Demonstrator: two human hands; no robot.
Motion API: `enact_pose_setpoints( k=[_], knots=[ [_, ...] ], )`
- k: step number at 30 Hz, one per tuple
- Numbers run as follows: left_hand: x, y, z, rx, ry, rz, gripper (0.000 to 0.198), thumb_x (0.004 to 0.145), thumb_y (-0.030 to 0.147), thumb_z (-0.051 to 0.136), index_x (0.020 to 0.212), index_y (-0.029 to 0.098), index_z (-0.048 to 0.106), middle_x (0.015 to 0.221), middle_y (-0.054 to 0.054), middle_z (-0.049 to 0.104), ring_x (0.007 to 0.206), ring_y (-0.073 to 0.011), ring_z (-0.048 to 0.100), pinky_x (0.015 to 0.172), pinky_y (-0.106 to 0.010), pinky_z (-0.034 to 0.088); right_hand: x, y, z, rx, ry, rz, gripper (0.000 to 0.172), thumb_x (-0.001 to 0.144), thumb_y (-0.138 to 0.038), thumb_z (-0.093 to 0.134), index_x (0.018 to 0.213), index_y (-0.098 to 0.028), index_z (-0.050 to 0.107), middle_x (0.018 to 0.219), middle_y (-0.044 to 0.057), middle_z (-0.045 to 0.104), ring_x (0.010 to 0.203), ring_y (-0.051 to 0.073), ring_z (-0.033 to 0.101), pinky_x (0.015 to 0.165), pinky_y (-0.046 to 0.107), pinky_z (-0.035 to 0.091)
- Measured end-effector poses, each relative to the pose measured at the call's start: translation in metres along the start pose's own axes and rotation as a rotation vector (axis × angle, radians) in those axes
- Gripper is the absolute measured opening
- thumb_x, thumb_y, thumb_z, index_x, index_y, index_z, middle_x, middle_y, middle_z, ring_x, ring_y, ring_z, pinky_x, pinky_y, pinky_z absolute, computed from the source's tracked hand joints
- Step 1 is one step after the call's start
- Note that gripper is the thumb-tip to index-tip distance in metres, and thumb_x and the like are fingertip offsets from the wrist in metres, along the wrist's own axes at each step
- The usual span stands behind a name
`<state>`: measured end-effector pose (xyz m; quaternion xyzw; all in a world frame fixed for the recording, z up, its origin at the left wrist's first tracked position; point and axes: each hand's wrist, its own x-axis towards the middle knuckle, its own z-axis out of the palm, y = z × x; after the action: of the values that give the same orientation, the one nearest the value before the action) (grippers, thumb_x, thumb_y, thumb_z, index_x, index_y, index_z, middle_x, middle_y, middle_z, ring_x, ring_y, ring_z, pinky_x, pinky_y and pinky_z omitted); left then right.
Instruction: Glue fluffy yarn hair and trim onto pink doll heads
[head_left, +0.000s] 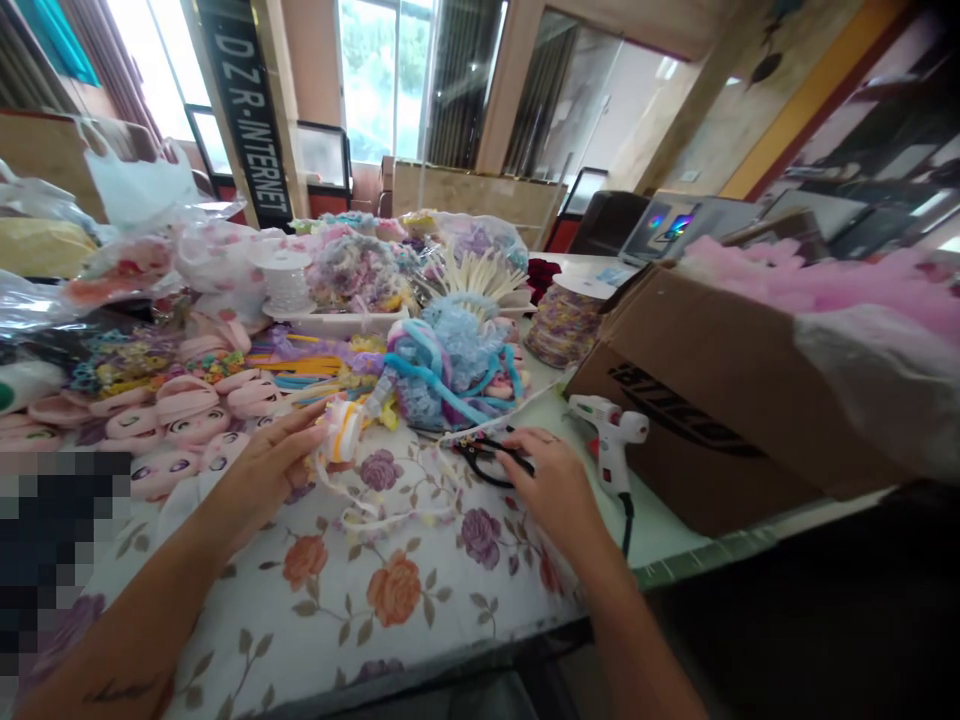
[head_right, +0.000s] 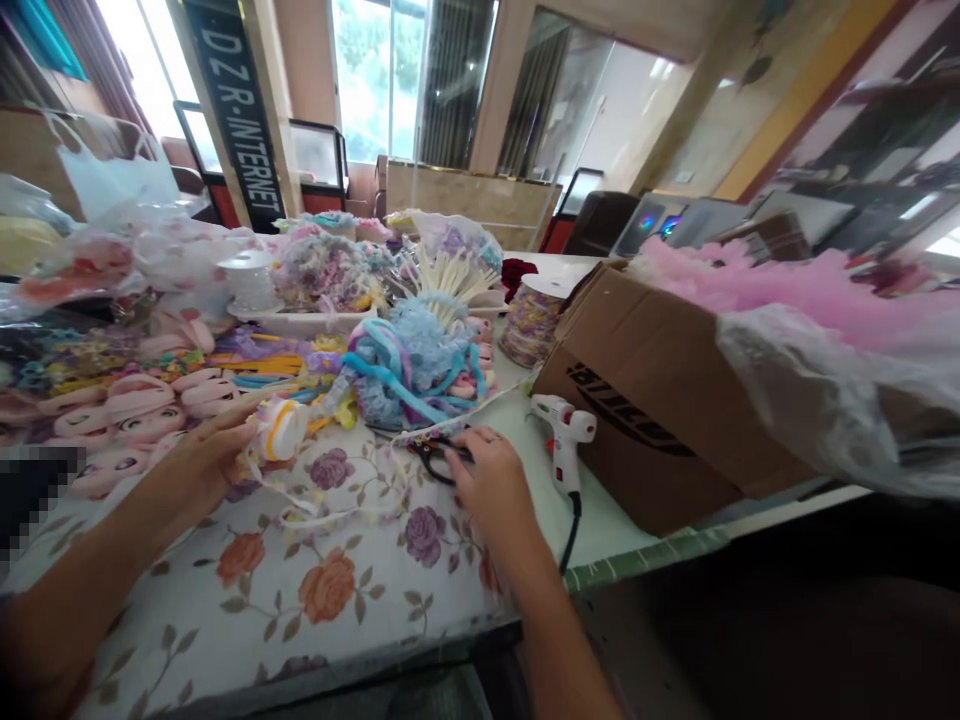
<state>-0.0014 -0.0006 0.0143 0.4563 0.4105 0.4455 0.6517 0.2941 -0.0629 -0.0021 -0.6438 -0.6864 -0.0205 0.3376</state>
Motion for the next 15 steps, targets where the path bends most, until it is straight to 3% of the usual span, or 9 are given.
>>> enact_pose_setpoints(
  k=[3, 6, 10, 13, 15],
  knots=[
    [-0.001, 0.002, -0.001, 0.008, -0.009, 0.002, 0.053, 0.076, 0.033, 0.069, 0.128, 0.026, 0.059, 0.1, -0.004, 0.07, 0.069, -0.013, 0.065, 0.056, -0.02, 0.052, 0.006, 0.03, -0.008, -0.05, -0.208, 0.042, 0.017, 0.077, -0.022, 0.067, 0.093, -0.017, 0.07, 0.097, 0.011, 0.068, 0.096, 0.029, 0.061, 0.084, 0.04, 0.047],
    [-0.002, 0.004, -0.002, -0.034, -0.038, -0.002, 0.05, 0.075, 0.032, 0.07, 0.125, 0.028, 0.06, 0.114, -0.004, 0.067, 0.082, -0.0158, 0.067, 0.068, -0.023, 0.055, 0.017, 0.033, -0.001, -0.005, -0.347, 0.018, 0.027, 0.078, -0.03, 0.067, 0.103, -0.018, 0.068, 0.101, 0.01, 0.067, 0.099, 0.027, 0.06, 0.083, 0.037, 0.046],
    [0.002, 0.002, -0.006, -0.016, -0.085, 0.002, 0.048, 0.076, 0.031, 0.07, 0.122, 0.024, 0.062, 0.103, -0.006, 0.07, 0.078, -0.0169, 0.067, 0.068, -0.025, 0.055, 0.028, 0.024, 0.002, -0.081, -0.498, 0.009, 0.018, 0.081, -0.035, 0.062, 0.085, -0.017, 0.065, 0.084, 0.006, 0.067, 0.077, 0.023, 0.062, 0.065, 0.029, 0.043],
    [0.005, -0.001, -0.011, -0.025, -0.113, 0.016, 0.045, 0.077, 0.03, 0.069, 0.121, 0.023, 0.063, 0.106, -0.006, 0.068, 0.077, -0.0159, 0.066, 0.067, -0.025, 0.055, 0.028, 0.02, -0.011, -0.226, -0.574, -0.019, 0.019, 0.08, -0.035, 0.061, 0.072, -0.018, 0.061, 0.071, 0.004, 0.066, 0.064, 0.021, 0.06, 0.055, 0.027, 0.036],
    [0.006, -0.001, -0.014, -0.018, -0.125, 0.03, 0.044, 0.076, 0.03, 0.069, 0.119, 0.025, 0.065, 0.115, -0.006, 0.065, 0.077, -0.0138, 0.064, 0.064, -0.023, 0.054, 0.024, 0.019, -0.027, -0.292, -0.581, -0.014, 0.019, 0.078, -0.036, 0.063, 0.073, -0.018, 0.064, 0.073, 0.007, 0.069, 0.066, 0.024, 0.063, 0.054, 0.028, 0.038]
  ],
)
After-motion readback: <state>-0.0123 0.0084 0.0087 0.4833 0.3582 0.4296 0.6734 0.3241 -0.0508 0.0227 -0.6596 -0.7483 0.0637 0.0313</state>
